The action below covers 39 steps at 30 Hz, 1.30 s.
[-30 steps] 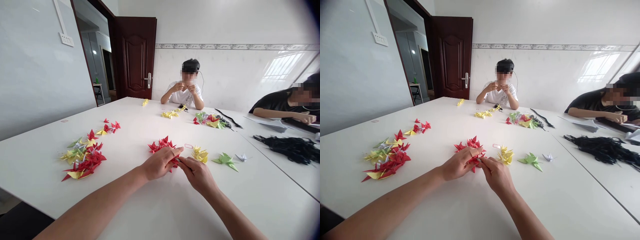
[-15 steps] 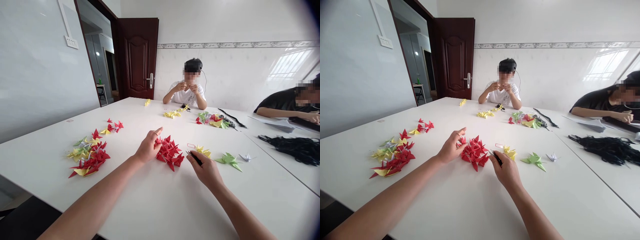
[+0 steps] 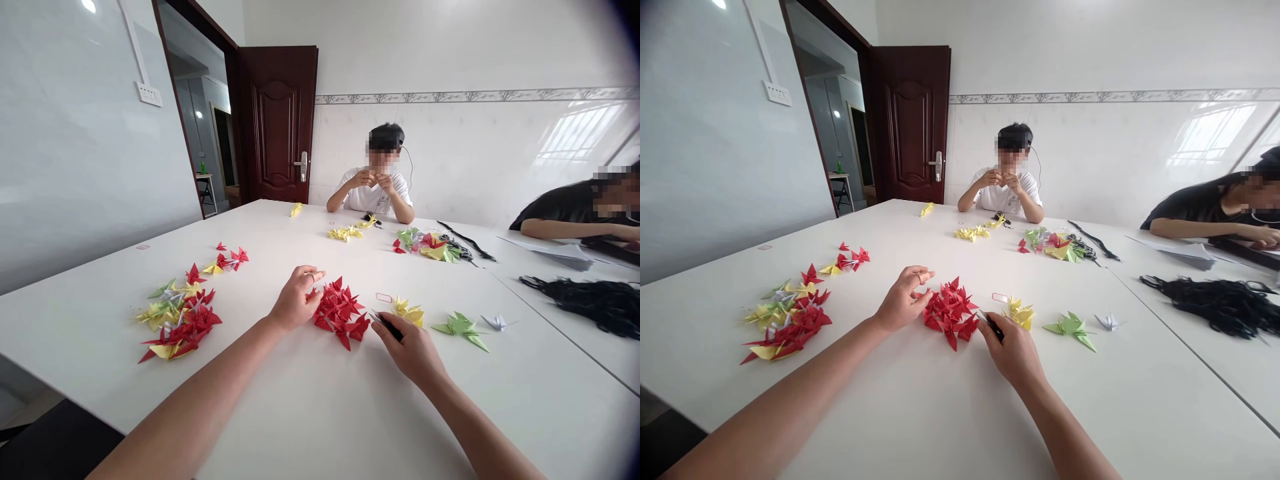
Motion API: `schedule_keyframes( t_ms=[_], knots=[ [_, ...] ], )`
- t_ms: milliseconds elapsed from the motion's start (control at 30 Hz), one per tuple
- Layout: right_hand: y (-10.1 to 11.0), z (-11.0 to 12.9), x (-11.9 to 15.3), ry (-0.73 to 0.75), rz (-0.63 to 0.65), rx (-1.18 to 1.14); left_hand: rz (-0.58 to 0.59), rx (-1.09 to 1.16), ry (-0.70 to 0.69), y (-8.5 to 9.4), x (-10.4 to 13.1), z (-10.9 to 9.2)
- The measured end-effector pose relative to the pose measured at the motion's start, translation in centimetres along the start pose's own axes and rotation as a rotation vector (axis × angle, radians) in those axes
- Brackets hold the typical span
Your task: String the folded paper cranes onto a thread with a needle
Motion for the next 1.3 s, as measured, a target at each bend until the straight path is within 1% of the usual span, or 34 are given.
schedule_keyframes(
  t_ms=[100,167,200,300,367,433,500,567,867,1100,1300],
  knots=[
    [-0.2,-0.4,-0.1,-0.003,0.016,0.011,-0.021,-0.077,0.020,0.2,0.0,1.0],
    [-0.4,-0.8,-0.2,-0.017,0.025,0.024,-0.051,-0.193,0.097,0.9,0.0,2.5],
    [-0.5,-0.9,-0.3,-0.026,0.032,0.029,-0.064,-0.260,0.170,1.4,0.0,3.5],
    [-0.8,-1.2,-0.3,-0.048,0.059,0.037,-0.085,-0.432,0.490,3.5,0.7,7.4],
    [-0.9,-1.2,-0.2,-0.058,0.070,0.038,-0.085,-0.485,0.736,5.0,1.6,9.8],
    [-0.9,-1.2,-0.1,-0.070,0.077,0.038,-0.077,-0.496,0.959,6.2,2.7,11.8],
    [-0.9,-1.2,0.0,-0.082,0.082,0.038,-0.068,-0.491,1.094,6.9,3.3,13.1],
    [-0.9,-1.2,0.0,-0.100,0.098,0.043,-0.061,-0.490,1.132,7.3,3.4,13.8],
    [-0.9,-1.2,-0.2,-0.124,0.116,0.051,0.020,-0.510,1.129,7.0,3.0,15.4],
    [-1.1,-1.3,-0.1,-0.099,0.100,0.052,0.047,-0.532,1.154,6.8,3.2,16.2],
    [-1.1,-1.1,-0.1,-0.106,0.114,0.054,0.067,-0.557,1.150,6.7,3.1,16.2]
  ],
)
Point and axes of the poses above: each hand's wrist, its own x-axis away from the middle knuckle, its own y-axis out of the back of the hand, z = x × y, the point moved 5 cm from there along -x, towards the middle knuckle, and after that the axes turned 8 degrees about z, right-handed, at the moved point
